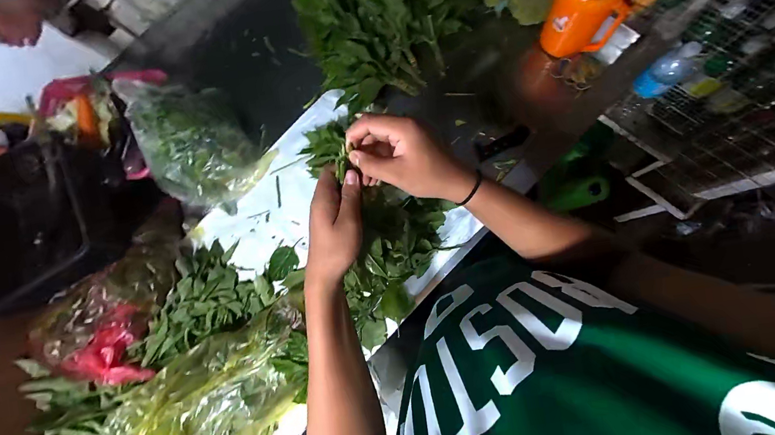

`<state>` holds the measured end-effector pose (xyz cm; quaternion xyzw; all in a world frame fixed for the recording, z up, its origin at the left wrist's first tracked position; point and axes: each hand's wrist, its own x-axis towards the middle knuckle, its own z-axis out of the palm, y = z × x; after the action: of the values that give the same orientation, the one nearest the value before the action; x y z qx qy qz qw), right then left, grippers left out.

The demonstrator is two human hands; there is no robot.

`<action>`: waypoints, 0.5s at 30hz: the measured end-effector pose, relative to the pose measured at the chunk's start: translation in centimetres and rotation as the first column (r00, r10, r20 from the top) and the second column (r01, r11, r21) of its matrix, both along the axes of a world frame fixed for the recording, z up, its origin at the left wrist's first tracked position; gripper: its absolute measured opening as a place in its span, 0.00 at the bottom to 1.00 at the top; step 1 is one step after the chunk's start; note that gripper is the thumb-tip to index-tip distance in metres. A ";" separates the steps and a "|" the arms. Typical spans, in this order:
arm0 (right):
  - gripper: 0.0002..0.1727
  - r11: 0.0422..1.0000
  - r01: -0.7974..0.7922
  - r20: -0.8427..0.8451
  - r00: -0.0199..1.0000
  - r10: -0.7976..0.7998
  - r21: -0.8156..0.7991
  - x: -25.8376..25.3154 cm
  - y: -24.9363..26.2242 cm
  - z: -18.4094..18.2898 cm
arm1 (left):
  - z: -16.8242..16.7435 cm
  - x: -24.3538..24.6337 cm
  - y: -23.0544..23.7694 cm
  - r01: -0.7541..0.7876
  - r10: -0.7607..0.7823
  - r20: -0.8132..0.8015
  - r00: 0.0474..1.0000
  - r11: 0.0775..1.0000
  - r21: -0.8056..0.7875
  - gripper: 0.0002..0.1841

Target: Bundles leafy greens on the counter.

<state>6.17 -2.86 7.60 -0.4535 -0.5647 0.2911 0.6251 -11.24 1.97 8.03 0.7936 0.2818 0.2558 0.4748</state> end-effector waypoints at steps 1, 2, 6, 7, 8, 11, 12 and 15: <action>0.08 1.000 -0.007 -0.018 1.000 0.006 -0.018 0.6 -0.4 -0.5 | -0.1 0.5 -0.3 0.009 -0.008 -0.054 0.998 1.000 0.003 0.15; 0.09 0.999 -0.024 -0.029 0.999 0.023 -0.040 1.3 -0.8 -1.3 | -0.4 0.9 -0.5 0.010 -0.009 -0.110 0.994 1.000 0.013 0.16; 0.12 0.960 0.029 0.227 0.973 0.036 -0.278 7.0 -2.5 -6.5 | -3.1 -0.1 -0.4 0.001 -0.010 -0.191 0.981 0.999 -0.049 0.21; 0.13 0.927 0.104 0.280 0.960 0.002 -0.362 9.1 -3.1 -8.4 | -3.8 -0.7 -0.2 -0.032 0.020 -0.164 0.986 0.997 -0.070 0.21; 0.13 0.881 0.190 0.306 0.950 -0.055 -0.434 11.5 -3.8 -10.5 | -4.2 -1.3 -0.1 -0.075 0.067 -0.124 0.990 0.995 -0.063 0.21; 0.13 0.676 0.440 0.431 0.881 -0.196 -0.591 19.4 -6.2 -16.2 | -3.9 -3.2 -0.3 -0.158 0.154 0.046 0.987 0.980 0.122 0.18; 0.13 0.602 0.499 0.481 0.852 -0.208 -0.623 21.6 -6.8 -17.5 | -3.4 -3.7 -0.6 -0.157 0.141 0.111 0.984 0.976 0.148 0.17; 0.16 0.482 0.602 0.617 0.773 -0.148 -0.637 26.3 -7.8 -19.3 | -2.2 -4.3 -0.6 -0.141 0.104 0.328 0.939 0.986 0.092 0.13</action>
<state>32.44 -10.66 -11.69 -0.8592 -0.3852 0.2419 0.2344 -15.52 1.36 5.86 0.7479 0.2344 0.4264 0.4515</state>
